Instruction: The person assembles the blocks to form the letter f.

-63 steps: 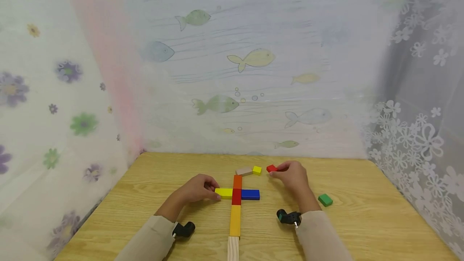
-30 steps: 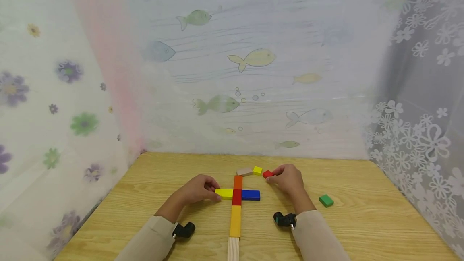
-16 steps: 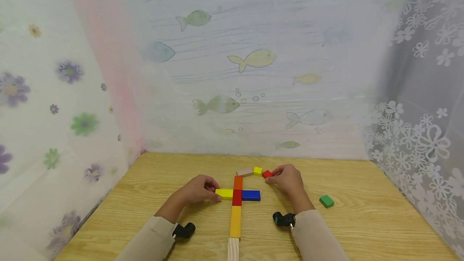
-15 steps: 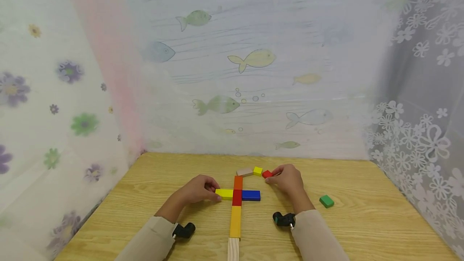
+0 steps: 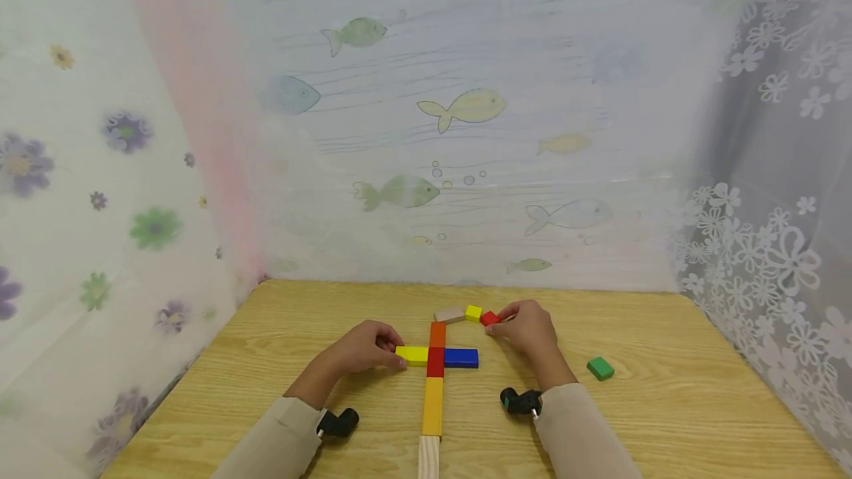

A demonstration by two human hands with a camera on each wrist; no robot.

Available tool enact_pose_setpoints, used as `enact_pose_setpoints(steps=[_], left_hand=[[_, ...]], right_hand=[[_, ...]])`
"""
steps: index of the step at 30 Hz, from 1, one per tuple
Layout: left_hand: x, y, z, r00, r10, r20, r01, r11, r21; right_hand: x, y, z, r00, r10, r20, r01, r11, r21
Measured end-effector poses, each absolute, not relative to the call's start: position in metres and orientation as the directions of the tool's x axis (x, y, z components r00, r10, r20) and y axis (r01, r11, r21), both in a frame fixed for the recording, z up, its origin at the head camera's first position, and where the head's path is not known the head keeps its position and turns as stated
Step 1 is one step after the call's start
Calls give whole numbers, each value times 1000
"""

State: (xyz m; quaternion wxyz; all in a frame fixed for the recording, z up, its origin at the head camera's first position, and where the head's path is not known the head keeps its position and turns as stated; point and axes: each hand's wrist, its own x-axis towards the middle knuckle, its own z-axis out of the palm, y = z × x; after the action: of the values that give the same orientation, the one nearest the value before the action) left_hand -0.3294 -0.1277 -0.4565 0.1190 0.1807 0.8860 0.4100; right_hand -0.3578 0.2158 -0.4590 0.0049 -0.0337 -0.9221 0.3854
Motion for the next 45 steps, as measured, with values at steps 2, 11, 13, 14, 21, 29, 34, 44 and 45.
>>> enact_pose_setpoints(steps=[2,11,13,14,21,29,34,44,45], left_hand=[[-329,-128,-456,-908,415,-63,222,601,768],[-329,-128,-454,-907,417,-66,220,601,768],[-329,-128,-454,-907,416,-66,219,600,769],[-328,-128,-454,-907,416,-67,218,600,770],[-327,-127,-453,-904,423,-62,224,593,773],[-327,-126,-453,-907,417,-59,224,596,771],[-327,-126,-453,-909,412,-66,218,603,767],[-326,-127,-454,-908,413,-65,216,596,774],[-326,-127,-454,-908,414,-63,217,595,774]], right_hand=[[-357,215,-459,-998,63,-14,54,701,-711],[-356,215,-457,-999,50,4,33,713,-701],[-357,215,-457,-999,44,8,26,718,-695],[-357,215,-457,-999,41,10,23,720,-693],[-355,215,-457,-999,48,4,32,720,-693],[-356,215,-460,-998,57,-9,47,718,-694],[-355,216,-460,-999,50,2,35,720,-694],[-354,215,-458,-999,45,5,29,723,-690],[-354,215,-458,-999,46,5,30,723,-690]])
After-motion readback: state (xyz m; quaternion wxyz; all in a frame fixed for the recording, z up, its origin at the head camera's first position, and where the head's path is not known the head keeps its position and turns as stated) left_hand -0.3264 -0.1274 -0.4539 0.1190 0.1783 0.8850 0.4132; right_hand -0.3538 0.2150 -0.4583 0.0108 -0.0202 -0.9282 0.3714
